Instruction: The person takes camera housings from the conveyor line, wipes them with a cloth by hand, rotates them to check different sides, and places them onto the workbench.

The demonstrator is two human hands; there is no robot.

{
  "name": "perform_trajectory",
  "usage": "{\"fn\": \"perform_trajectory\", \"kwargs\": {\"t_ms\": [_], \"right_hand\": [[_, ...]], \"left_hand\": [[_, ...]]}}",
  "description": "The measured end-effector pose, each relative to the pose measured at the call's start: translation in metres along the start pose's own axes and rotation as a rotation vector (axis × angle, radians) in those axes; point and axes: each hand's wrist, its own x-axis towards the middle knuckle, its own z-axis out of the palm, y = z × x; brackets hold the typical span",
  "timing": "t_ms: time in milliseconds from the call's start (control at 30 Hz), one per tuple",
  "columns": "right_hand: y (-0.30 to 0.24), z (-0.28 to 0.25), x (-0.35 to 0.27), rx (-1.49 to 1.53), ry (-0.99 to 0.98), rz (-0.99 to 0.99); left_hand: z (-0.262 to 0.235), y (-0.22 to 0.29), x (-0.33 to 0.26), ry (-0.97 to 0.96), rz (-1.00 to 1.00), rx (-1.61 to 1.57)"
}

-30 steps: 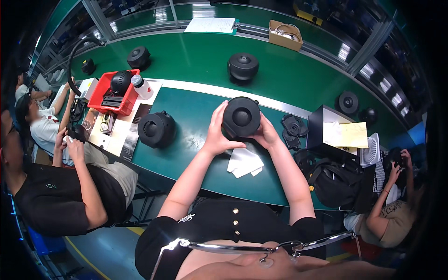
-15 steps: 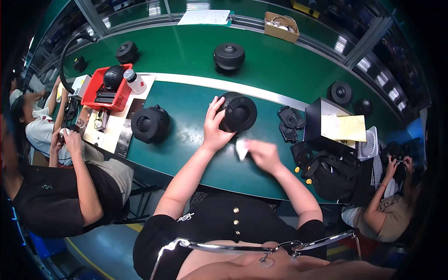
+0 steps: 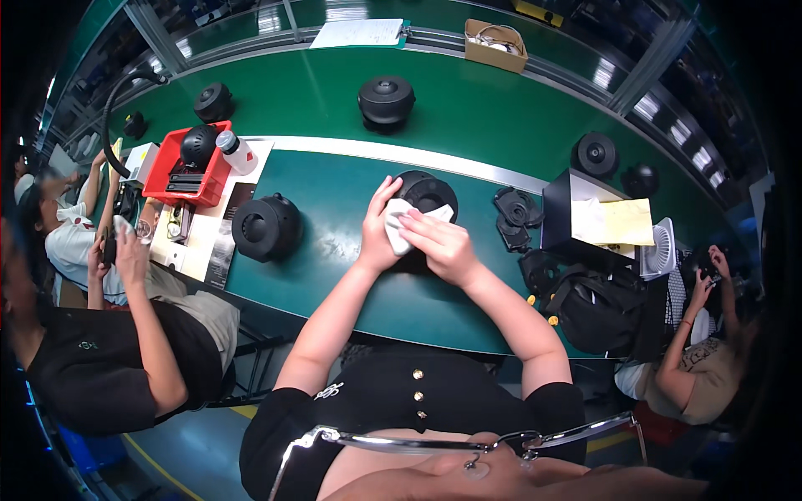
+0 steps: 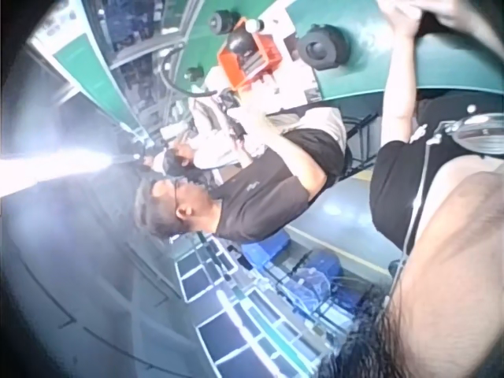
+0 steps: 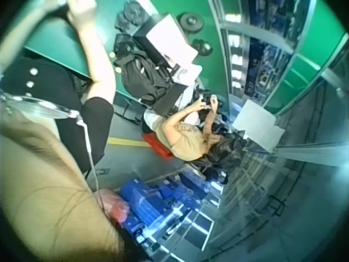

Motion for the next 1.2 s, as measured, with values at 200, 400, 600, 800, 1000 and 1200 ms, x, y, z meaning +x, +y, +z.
{"fn": "perform_trajectory", "kwargs": {"t_ms": [200, 400, 600, 800, 1000, 1200], "right_hand": [[0.041, -0.063, -0.030, -0.225, -0.114, 0.104], [0.042, -0.066, -0.009, -0.157, 0.301, 0.418], [0.026, -0.038, -0.025, -0.259, -0.009, 0.180], [0.020, -0.058, -0.083, -0.055, -0.396, 0.391], [0.013, -0.058, -0.047, 0.488, 0.202, 0.762], [0.008, -0.028, 0.003, 0.904, 0.504, 0.905]], "left_hand": [[-0.002, -0.006, 0.005, -0.066, 0.117, 0.107], [0.001, -0.009, 0.001, -0.092, 0.109, 0.119], [0.005, -0.010, 0.003, -0.055, 0.104, 0.158], [0.006, -0.005, 0.002, 0.038, 0.180, 0.146], [0.008, 0.006, 0.001, 0.070, 0.286, 0.119], [0.014, 0.013, -0.005, -0.030, 0.295, 0.098]]}}
